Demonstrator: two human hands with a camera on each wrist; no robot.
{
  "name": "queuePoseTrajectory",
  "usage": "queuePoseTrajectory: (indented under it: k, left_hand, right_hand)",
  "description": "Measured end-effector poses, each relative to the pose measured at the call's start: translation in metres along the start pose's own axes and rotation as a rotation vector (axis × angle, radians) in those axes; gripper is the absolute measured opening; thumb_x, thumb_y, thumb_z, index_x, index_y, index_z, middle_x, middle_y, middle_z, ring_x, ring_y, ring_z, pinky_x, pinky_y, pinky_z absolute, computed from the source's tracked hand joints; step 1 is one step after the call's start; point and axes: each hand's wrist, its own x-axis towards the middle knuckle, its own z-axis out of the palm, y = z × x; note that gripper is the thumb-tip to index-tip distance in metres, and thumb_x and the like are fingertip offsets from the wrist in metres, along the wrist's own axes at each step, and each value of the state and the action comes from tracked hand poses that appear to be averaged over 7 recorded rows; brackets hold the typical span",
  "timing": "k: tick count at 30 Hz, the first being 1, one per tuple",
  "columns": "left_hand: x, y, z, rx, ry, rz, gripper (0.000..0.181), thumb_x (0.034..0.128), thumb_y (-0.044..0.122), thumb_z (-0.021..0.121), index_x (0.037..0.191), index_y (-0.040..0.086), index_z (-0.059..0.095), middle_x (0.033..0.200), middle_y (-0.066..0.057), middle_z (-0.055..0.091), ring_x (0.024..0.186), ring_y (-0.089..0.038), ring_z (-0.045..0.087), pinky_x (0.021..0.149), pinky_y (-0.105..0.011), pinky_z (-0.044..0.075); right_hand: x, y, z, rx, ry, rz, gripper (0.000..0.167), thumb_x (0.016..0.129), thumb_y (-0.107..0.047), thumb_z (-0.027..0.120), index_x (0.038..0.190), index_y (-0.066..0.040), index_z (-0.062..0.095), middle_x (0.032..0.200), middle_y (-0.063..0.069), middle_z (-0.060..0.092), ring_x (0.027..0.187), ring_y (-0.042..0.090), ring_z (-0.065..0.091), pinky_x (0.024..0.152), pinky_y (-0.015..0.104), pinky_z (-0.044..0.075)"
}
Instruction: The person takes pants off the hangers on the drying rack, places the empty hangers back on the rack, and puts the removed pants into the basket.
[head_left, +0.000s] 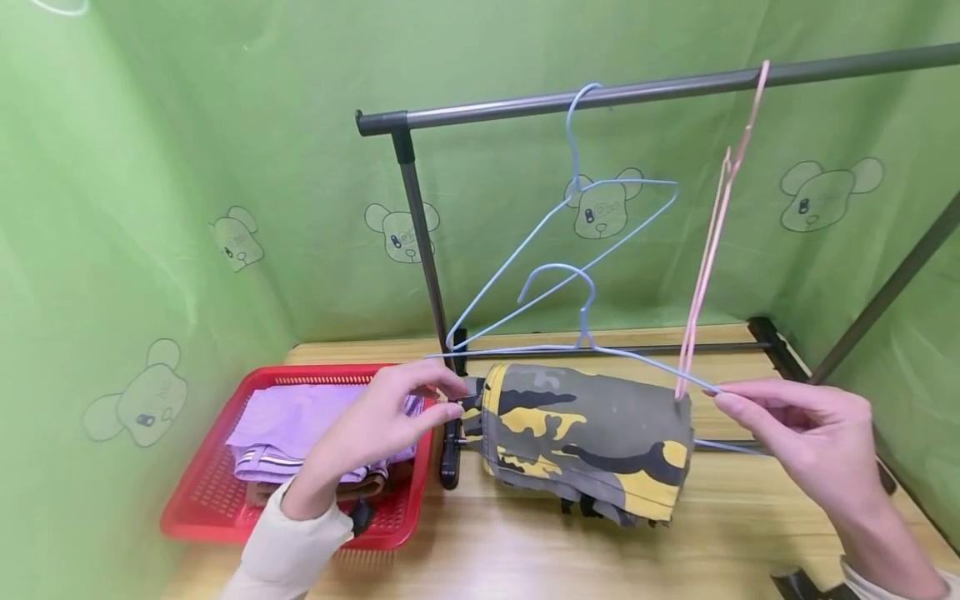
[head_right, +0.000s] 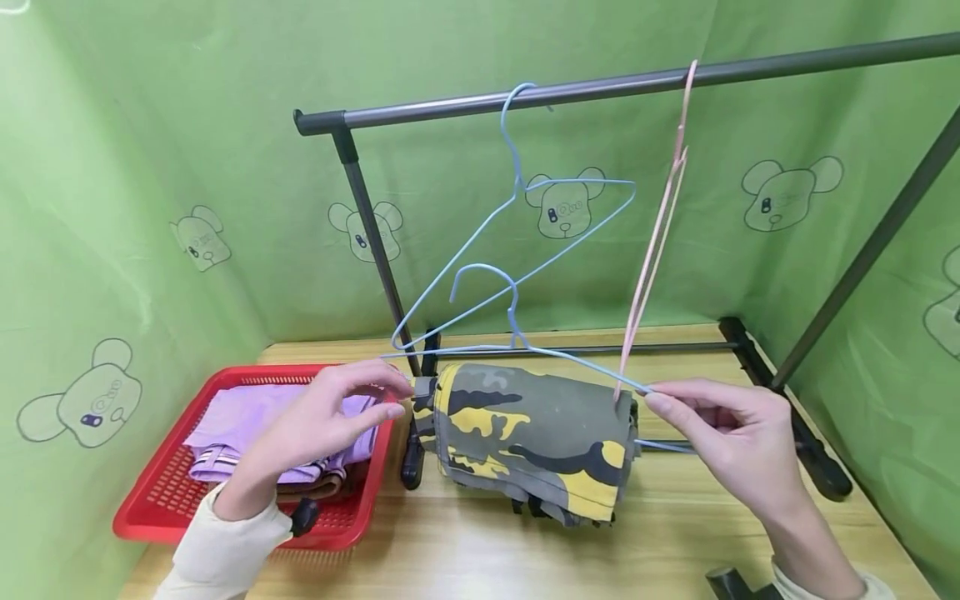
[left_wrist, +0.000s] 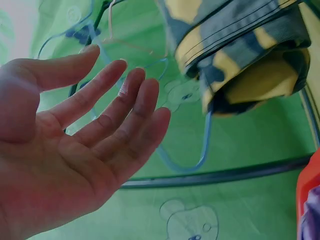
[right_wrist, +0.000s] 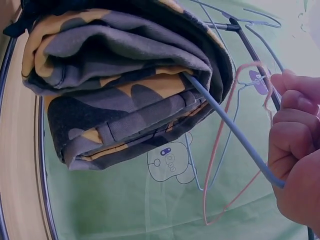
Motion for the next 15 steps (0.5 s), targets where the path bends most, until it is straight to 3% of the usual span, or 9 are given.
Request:
queuePoseTrajectory:
  k: [5, 10, 13, 15]
  left_hand:
    - [0.003, 0.0, 0.017, 0.093, -0.039, 0.076, 0.028, 0.0978, 0.017, 0.071, 0.125, 0.012, 0.069, 0.131, 0.001, 0.064, 0.122, -0.014, 0.059, 0.107, -0.039, 0.048]
    - [0.007, 0.0, 0.03, 0.206, -0.119, 0.126, 0.051, 0.0999, 0.027, 0.069, 0.147, 0.013, 0.054, 0.156, -0.007, 0.044, 0.142, -0.024, 0.043, 0.117, -0.045, 0.038]
    - [0.013, 0.0, 0.036, 0.258, -0.135, 0.106, 0.065, 0.0987, 0.035, 0.069, 0.155, 0.015, 0.044, 0.161, -0.01, 0.036, 0.148, -0.028, 0.035, 0.12, -0.047, 0.033]
    - [0.018, -0.001, 0.039, 0.281, -0.146, 0.083, 0.074, 0.0967, 0.04, 0.071, 0.158, 0.014, 0.039, 0.161, -0.011, 0.037, 0.147, -0.029, 0.037, 0.12, -0.048, 0.033]
  right_hand:
    - [0.004, 0.001, 0.007, 0.076, -0.005, -0.05, 0.02, 0.075, 0.032, 0.067, 0.087, 0.018, 0.072, 0.075, 0.006, 0.074, 0.042, 0.008, 0.034, 0.034, 0.026, 0.018]
    - [0.004, 0.002, 0.013, 0.088, -0.008, -0.071, 0.017, 0.076, 0.029, 0.069, 0.087, 0.016, 0.073, 0.077, 0.005, 0.076, 0.042, 0.006, 0.036, 0.033, 0.026, 0.019]
    - [0.004, 0.004, 0.016, 0.098, -0.017, -0.082, 0.018, 0.076, 0.029, 0.069, 0.087, 0.016, 0.073, 0.079, 0.005, 0.076, 0.043, 0.006, 0.038, 0.033, 0.025, 0.019]
    - [0.004, 0.005, 0.018, 0.118, -0.028, -0.099, 0.018, 0.075, 0.029, 0.069, 0.087, 0.016, 0.073, 0.08, 0.005, 0.077, 0.043, 0.005, 0.039, 0.033, 0.025, 0.02]
